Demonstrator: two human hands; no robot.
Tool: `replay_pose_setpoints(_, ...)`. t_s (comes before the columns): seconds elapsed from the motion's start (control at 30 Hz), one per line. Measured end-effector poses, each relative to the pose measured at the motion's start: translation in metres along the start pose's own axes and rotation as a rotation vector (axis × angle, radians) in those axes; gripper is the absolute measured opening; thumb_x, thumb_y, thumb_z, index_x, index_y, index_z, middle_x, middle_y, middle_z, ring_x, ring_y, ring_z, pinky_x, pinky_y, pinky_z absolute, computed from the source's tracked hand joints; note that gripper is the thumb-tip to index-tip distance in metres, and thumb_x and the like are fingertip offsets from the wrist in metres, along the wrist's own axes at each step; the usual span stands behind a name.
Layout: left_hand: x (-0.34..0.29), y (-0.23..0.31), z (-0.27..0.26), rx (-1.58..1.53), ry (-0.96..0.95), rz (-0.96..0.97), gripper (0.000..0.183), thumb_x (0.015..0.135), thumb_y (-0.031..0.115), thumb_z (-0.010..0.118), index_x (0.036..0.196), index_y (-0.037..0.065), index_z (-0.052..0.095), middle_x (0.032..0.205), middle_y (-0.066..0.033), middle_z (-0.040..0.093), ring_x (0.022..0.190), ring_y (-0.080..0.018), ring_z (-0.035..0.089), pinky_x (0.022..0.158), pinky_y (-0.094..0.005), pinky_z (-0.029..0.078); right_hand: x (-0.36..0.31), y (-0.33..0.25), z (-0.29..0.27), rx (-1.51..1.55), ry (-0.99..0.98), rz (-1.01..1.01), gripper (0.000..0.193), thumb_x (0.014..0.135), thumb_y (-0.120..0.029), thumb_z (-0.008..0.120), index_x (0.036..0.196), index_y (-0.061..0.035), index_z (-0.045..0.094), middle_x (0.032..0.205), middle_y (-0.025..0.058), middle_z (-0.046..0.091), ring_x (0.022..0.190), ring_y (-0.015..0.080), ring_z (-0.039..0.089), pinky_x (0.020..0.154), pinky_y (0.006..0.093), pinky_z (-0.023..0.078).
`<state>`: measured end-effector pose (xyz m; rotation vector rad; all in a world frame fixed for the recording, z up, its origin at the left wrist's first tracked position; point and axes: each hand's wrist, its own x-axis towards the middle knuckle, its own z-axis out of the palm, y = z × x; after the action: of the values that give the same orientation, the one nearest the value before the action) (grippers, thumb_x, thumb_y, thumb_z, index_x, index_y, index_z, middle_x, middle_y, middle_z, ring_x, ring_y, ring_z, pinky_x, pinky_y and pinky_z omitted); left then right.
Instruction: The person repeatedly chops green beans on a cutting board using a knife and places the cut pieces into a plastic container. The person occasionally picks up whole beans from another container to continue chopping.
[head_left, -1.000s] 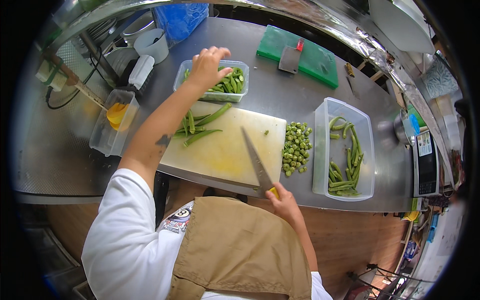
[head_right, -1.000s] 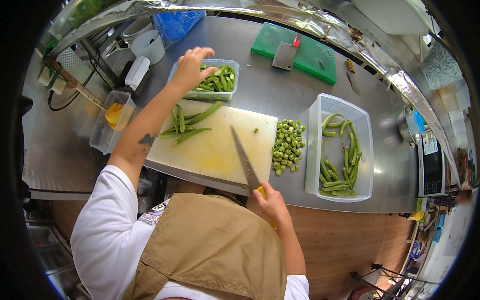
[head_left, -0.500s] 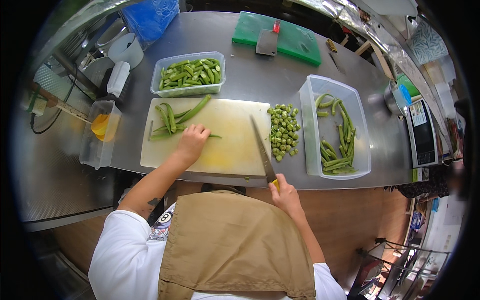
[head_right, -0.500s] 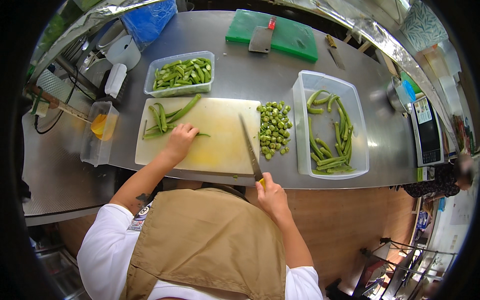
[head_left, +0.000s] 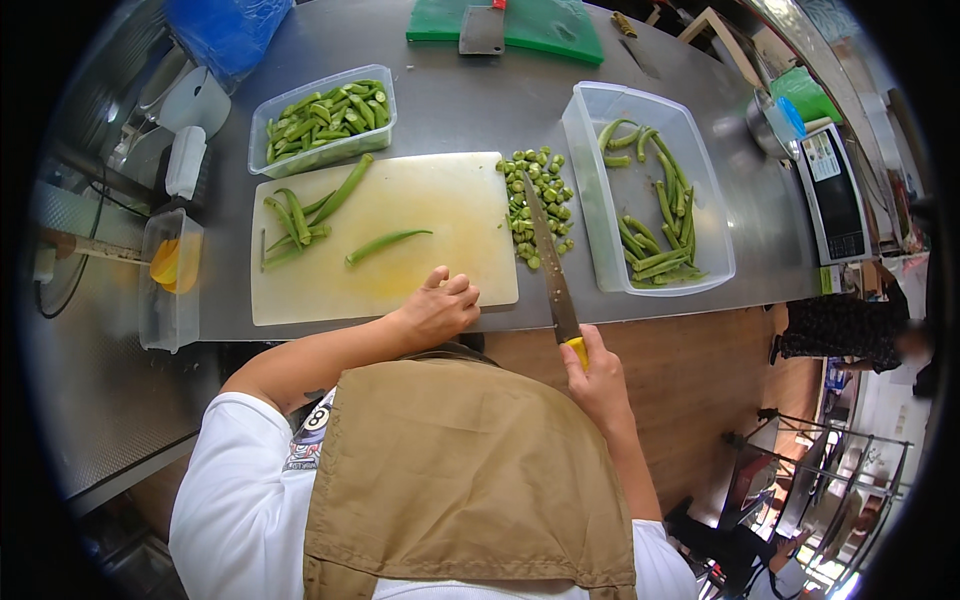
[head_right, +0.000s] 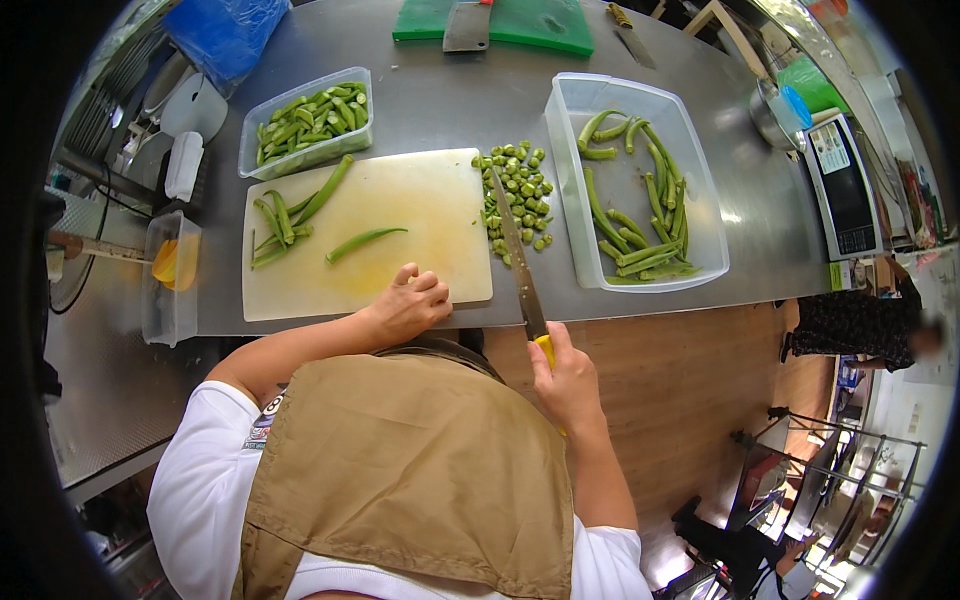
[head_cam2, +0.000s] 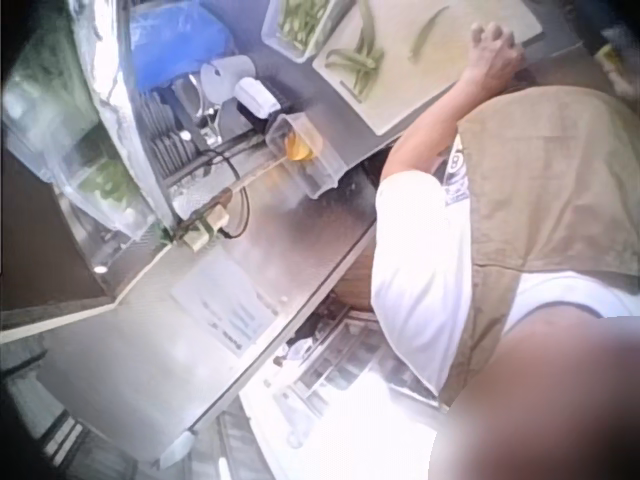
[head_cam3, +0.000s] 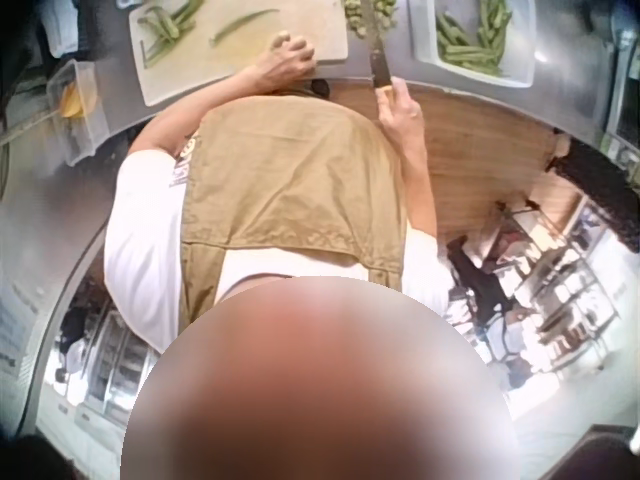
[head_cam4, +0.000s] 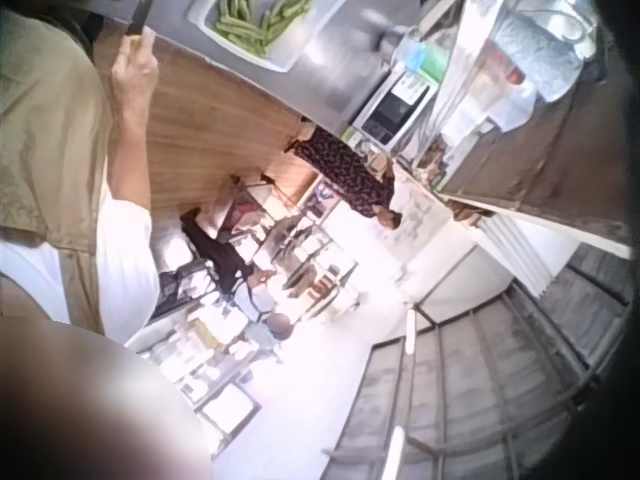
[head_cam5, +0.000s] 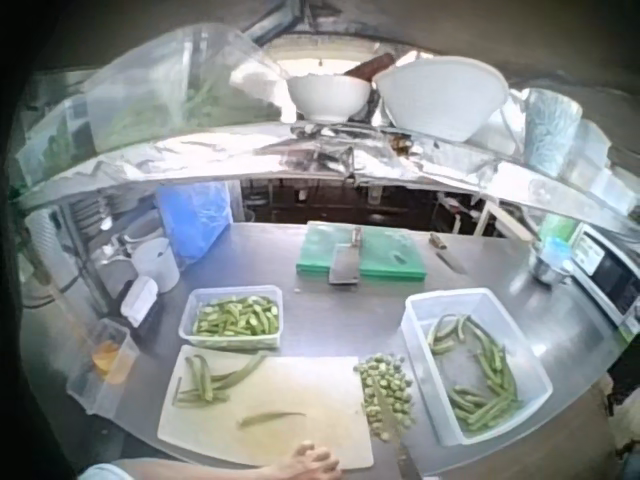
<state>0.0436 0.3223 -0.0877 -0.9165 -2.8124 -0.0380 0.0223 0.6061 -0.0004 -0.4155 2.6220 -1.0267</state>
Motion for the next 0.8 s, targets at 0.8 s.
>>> replay_pose_setpoints(0.8, -0.016, -0.065, -0.041, -0.339, 0.055, -0.833, 0.034, 0.083, 0.008, 0.068, 0.115, 0.009, 0.059, 0.113, -0.0118, 0.060, 0.108, -0.0327, 0.056, 0.092, -0.0431, 0.047, 0.014, 0.008, 0.047, -0.060, -0.145, 0.014, 0.036, 0.094, -0.032, 0.058, 0.122, -0.0097, 0.051, 0.082, 0.0234, 0.068, 0.078, 0.0453, 0.065, 0.067, 0.0527, 0.051)
